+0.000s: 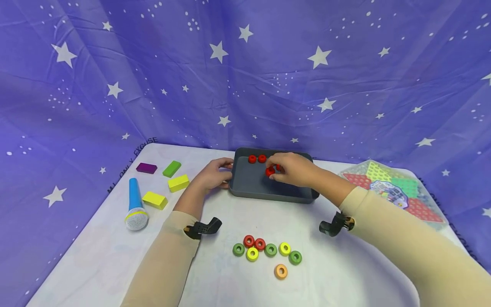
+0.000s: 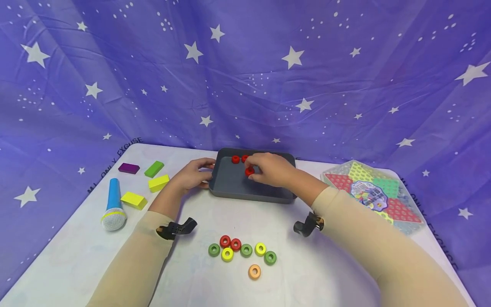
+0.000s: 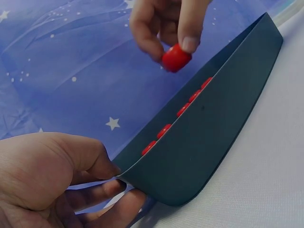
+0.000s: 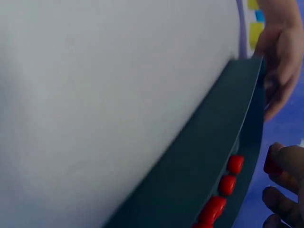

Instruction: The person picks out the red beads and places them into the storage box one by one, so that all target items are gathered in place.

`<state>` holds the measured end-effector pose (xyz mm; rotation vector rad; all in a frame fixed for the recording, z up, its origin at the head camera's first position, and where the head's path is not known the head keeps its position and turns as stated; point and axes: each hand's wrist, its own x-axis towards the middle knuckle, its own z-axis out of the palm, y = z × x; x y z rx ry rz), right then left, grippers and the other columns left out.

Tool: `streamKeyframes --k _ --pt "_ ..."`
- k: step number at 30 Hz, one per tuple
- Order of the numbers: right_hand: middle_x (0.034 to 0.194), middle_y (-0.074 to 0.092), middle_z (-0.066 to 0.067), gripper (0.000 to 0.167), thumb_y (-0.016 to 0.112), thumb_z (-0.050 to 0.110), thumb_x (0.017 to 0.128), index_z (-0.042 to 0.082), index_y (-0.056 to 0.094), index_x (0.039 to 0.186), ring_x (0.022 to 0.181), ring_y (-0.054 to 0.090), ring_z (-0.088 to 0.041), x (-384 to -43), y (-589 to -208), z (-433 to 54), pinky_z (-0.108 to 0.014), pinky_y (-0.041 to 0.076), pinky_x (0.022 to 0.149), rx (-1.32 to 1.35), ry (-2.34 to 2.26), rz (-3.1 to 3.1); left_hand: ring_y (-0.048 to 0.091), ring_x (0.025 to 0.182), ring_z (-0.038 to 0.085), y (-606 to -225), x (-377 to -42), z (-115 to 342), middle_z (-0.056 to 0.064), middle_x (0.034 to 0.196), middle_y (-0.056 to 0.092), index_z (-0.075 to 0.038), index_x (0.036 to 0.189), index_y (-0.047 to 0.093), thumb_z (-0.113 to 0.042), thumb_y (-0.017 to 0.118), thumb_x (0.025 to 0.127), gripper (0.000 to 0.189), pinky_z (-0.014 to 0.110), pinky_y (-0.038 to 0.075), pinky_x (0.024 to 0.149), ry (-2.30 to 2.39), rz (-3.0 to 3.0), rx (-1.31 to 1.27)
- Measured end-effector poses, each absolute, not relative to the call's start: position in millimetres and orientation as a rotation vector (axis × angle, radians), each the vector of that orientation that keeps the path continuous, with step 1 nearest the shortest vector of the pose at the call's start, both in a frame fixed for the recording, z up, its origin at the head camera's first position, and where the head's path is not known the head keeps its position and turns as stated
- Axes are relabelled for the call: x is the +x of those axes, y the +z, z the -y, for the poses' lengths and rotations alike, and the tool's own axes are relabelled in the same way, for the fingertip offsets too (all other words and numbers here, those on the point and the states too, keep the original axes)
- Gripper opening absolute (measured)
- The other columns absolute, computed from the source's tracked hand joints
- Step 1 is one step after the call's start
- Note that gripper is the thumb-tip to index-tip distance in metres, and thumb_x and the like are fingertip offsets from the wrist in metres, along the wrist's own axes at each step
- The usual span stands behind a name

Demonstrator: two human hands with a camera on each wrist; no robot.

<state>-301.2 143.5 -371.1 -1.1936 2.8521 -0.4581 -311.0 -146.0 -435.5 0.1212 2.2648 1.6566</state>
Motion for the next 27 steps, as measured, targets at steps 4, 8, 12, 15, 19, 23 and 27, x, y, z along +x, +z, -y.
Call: streamKeyframes --k 4,8,12,15,19,23,27 --pt "0.102 0.069 0.004 0.026 0.078 0.022 0.090 0.015 0.072 0.114 0.081 0.058 -0.016 -322 -371 -145 -0.034 0.054 0.075 -1.166 -0.407 -2.857 0.066 0.096 0.027 -433 -310 146 0.015 0.139 0.052 -0.008 0.149 0.048 -0.002 0.063 0.091 0.060 0.034 0.063 0.072 1.646 -2.273 0.126" --pt "0.102 0.071 0.002 0.023 0.077 0.019 0.090 0.014 0.072 0.112 0.079 0.058 -0.017 -339 -374 -145 -0.036 0.053 0.074 -1.151 -0.383 -2.848 0.065 0.096 0.027 -433 -309 147 0.015 0.140 0.052 -0.008 0.149 0.048 -0.003 0.064 0.091 0.061 0.034 0.063 0.072 1.648 -2.272 0.125" --pt "0.099 0.071 0.002 0.020 0.076 0.019 0.091 0.016 0.072 0.110 0.080 0.058 -0.018 -349 -380 -145 -0.037 0.052 0.074 -1.115 -0.333 -2.852 0.066 0.095 0.026 -434 -310 146 0.015 0.140 0.052 -0.008 0.150 0.047 -0.002 0.064 0.091 0.062 0.034 0.063 0.072 1.653 -2.263 0.124" --pt "0.100 0.071 0.002 0.021 0.076 0.020 0.091 0.017 0.072 0.111 0.083 0.060 -0.019 -354 -385 -143 -0.039 0.054 0.076 -1.071 -0.286 -2.857 0.066 0.095 0.026 -434 -310 146 0.015 0.140 0.051 -0.008 0.149 0.047 -0.002 0.063 0.091 0.061 0.034 0.063 0.071 1.656 -2.261 0.120" --pt "0.103 0.071 0.002 0.023 0.077 0.022 0.090 0.019 0.071 0.112 0.088 0.062 -0.020 -358 -393 -142 -0.041 0.055 0.081 -1.043 -0.217 -2.858 0.066 0.096 0.026 -433 -310 145 0.015 0.140 0.051 -0.008 0.150 0.047 -0.001 0.063 0.091 0.061 0.035 0.063 0.072 1.660 -2.254 0.116" --pt "0.103 0.071 0.003 0.025 0.077 0.023 0.090 0.020 0.071 0.114 0.089 0.062 -0.020 -360 -401 -144 -0.042 0.055 0.082 -1.043 -0.159 -2.860 0.066 0.096 0.026 -433 -310 145 0.014 0.141 0.051 -0.008 0.150 0.046 -0.002 0.063 0.091 0.061 0.034 0.063 0.072 1.647 -2.259 0.111" --pt "0.106 0.072 0.004 0.028 0.077 0.023 0.090 0.020 0.072 0.117 0.088 0.062 -0.019 -360 -405 -146 -0.042 0.056 0.083 -1.056 -0.155 -2.869 0.066 0.095 0.026 -434 -310 146 0.013 0.140 0.052 -0.009 0.150 0.047 -0.003 0.063 0.091 0.062 0.034 0.063 0.072 1.642 -2.267 0.105"
